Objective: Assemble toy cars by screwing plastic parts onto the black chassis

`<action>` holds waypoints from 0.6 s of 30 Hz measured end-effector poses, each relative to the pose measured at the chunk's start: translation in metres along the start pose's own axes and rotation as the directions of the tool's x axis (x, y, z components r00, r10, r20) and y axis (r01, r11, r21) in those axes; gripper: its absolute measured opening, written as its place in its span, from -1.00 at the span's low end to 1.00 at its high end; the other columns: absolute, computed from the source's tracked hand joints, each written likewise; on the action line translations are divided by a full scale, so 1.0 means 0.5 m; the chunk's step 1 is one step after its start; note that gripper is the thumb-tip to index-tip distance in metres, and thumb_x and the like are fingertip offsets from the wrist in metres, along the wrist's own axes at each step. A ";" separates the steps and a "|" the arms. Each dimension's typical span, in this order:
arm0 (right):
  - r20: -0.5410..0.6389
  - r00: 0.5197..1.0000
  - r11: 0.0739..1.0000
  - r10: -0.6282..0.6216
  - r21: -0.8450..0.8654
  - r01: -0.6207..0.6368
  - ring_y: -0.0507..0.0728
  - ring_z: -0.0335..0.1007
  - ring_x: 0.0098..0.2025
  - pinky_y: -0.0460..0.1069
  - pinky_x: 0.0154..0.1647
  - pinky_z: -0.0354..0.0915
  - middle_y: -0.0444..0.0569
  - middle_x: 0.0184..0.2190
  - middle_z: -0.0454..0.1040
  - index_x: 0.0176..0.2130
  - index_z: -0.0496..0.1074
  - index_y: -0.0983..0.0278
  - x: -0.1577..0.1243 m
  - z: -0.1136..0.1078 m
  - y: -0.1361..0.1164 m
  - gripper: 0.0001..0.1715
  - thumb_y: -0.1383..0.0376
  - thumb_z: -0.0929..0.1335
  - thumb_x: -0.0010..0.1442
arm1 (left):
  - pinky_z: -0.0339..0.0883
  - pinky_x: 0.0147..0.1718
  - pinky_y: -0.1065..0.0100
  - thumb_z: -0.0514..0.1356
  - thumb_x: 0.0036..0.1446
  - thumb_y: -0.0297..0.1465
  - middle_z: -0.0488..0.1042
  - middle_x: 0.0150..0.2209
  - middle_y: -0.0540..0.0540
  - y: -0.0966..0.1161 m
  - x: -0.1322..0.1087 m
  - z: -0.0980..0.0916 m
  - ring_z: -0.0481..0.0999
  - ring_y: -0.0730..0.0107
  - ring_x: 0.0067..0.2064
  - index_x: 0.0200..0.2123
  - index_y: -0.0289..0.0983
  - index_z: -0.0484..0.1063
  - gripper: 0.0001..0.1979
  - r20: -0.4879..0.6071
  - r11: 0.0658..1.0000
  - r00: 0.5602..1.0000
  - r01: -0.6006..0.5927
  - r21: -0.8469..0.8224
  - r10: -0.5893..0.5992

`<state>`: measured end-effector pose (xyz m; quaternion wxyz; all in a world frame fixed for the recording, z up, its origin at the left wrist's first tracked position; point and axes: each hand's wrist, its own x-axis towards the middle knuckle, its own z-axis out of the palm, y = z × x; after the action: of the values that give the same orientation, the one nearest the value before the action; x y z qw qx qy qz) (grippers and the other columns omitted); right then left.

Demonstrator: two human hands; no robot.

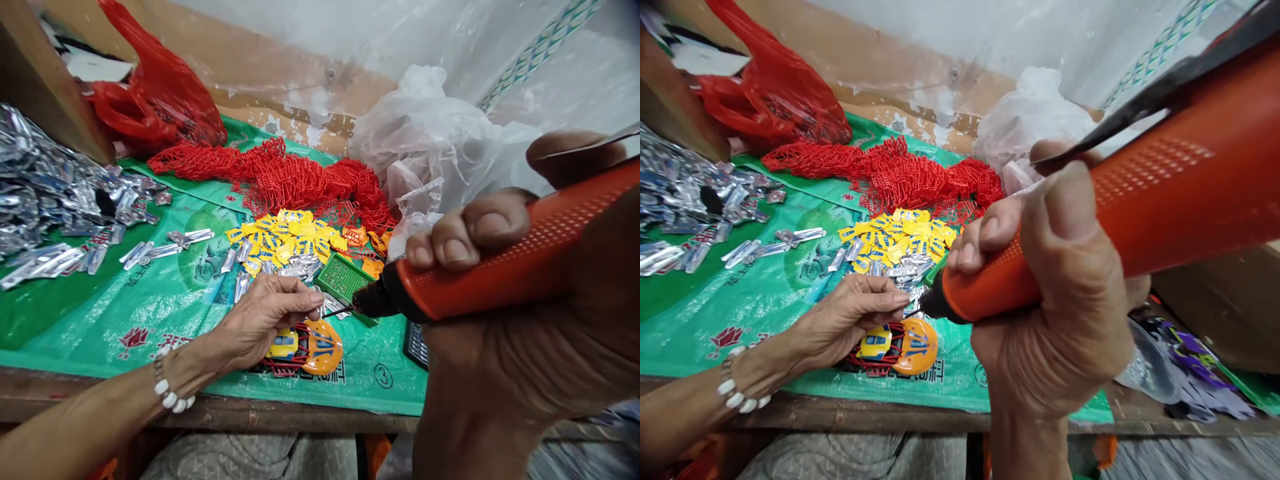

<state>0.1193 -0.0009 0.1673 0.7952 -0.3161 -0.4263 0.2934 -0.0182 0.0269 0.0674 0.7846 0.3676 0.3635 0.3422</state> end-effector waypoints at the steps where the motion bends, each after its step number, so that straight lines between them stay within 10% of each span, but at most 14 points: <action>1: -0.007 1.000 1.000 -0.019 -0.005 0.019 -0.04 0.18 -0.65 -0.05 -0.64 0.19 -0.24 -0.65 0.32 -0.37 0.54 0.23 0.001 0.005 0.003 -0.77 0.11 0.44 0.11 | 0.06 -0.62 0.59 0.42 -0.15 -0.42 0.41 -0.61 0.00 0.002 0.002 0.001 0.24 0.64 -0.59 -0.64 -0.37 0.40 -0.74 0.000 0.992 0.999 0.046 -0.121 -0.046; 18: 0.020 0.996 0.995 -0.090 0.044 0.089 -0.02 0.26 -0.65 -0.07 -0.66 0.24 -0.22 -0.63 0.37 -0.35 0.52 0.27 0.011 0.028 0.039 -0.73 0.22 0.53 -0.09 | -0.12 -0.75 0.66 0.17 0.15 -0.63 0.31 -0.66 0.00 -0.007 0.010 0.000 0.14 0.73 -0.69 -0.62 -0.41 0.35 -0.71 0.025 0.901 0.979 0.196 -0.388 -0.203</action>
<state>0.1057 0.0189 0.1616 0.8095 -0.2764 -0.4421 0.2701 -0.0148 0.0291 0.0630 0.8697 0.1630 0.3305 0.3283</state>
